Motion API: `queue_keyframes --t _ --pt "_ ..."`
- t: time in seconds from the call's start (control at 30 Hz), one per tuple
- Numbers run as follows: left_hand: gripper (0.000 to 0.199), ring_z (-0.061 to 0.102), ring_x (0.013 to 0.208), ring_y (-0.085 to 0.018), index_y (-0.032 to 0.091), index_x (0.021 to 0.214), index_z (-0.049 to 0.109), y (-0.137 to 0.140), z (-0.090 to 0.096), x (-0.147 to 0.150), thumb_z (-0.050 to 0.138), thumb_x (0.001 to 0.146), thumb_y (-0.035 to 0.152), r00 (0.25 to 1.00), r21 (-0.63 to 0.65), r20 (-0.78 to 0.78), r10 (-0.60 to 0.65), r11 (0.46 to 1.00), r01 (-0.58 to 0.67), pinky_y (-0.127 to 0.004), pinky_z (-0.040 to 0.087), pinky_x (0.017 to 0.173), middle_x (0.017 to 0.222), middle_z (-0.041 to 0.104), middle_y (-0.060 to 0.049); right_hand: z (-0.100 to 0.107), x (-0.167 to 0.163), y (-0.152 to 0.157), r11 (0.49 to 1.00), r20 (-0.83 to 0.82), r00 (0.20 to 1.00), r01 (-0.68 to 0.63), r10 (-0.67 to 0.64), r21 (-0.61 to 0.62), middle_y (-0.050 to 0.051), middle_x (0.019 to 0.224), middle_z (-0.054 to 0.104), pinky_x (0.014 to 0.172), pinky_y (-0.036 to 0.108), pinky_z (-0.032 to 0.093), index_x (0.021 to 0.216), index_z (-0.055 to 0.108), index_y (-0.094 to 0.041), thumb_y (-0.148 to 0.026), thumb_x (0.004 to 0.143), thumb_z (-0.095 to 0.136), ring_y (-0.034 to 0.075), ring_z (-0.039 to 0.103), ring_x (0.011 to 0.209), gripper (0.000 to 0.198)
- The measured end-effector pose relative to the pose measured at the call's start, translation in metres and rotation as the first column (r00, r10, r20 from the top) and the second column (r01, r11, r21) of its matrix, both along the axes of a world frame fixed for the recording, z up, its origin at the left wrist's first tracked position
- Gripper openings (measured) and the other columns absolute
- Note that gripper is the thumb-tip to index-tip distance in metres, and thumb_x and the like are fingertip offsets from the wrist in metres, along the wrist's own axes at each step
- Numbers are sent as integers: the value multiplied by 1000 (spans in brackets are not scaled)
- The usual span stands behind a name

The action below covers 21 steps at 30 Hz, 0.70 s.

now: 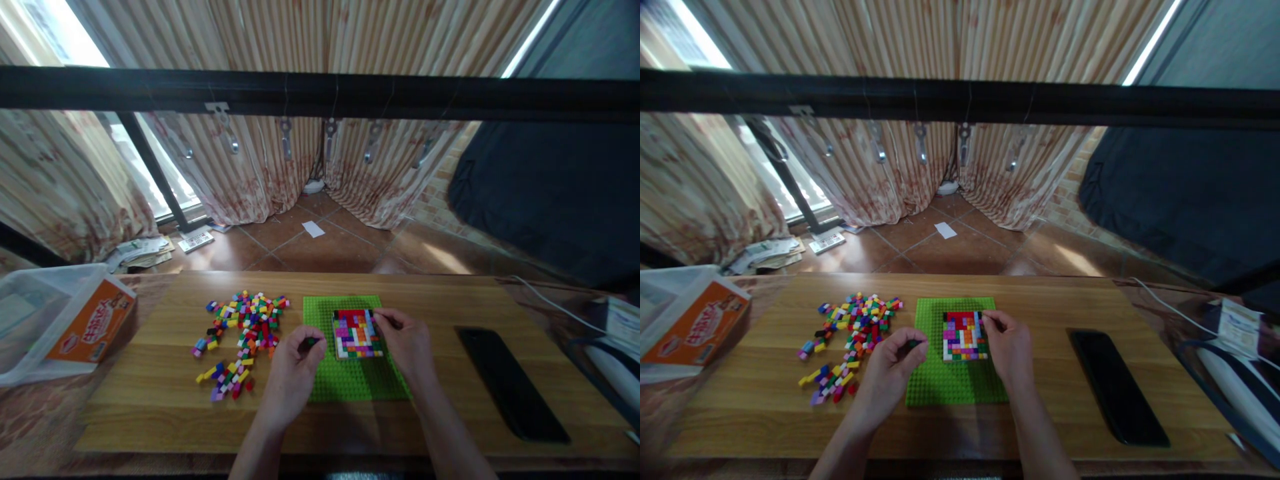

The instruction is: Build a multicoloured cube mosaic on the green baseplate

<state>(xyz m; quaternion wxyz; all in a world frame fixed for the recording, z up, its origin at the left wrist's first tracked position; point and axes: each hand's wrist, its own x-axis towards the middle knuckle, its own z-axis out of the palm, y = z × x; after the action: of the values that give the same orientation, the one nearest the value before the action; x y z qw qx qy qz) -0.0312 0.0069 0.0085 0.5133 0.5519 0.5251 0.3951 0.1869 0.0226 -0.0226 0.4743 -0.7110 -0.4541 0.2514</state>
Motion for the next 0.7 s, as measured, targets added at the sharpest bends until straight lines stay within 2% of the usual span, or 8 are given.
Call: queue_keyframes --t 0.2,0.4,0.53,0.7 --pt "19 45 62 -12 15 80 64 0 3 3 60 82 33 1000 -11 -13 -6 1000 6 -22 35 57 68 53 1 -4 1 1 1000 -83 996 -22 21 -14 10 83 78 72 37 55 87 78 -17 -46 75 64 26 72 75 34" --pt "17 46 63 -12 15 80 64 0 5 4 61 81 32 1000 -9 -7 7 1000 -7 -22 35 56 68 54 1 2 0 1 998 -77 996 -38 34 -51 10 81 78 65 34 55 94 78 -15 -54 84 53 24 71 71 47" --pt "17 47 63 -12 16 80 65 1 1 3 62 82 32 1000 -1 -1 8 1000 -8 -22 36 56 68 55 1 9 -5 1 996 -7 999 -41 41 -81 9 79 78 66 33 53 86 79 -16 -52 79 60 24 71 72 41" --pt "18 53 65 -14 16 87 67 0 -6 5 62 83 33 998 -20 60 8 1000 -7 -23 42 59 71 60 -1 8 -9 2 998 -36 999 -13 11 -59 9 78 78 64 32 53 81 79 -17 -50 75 62 24 70 71 38"
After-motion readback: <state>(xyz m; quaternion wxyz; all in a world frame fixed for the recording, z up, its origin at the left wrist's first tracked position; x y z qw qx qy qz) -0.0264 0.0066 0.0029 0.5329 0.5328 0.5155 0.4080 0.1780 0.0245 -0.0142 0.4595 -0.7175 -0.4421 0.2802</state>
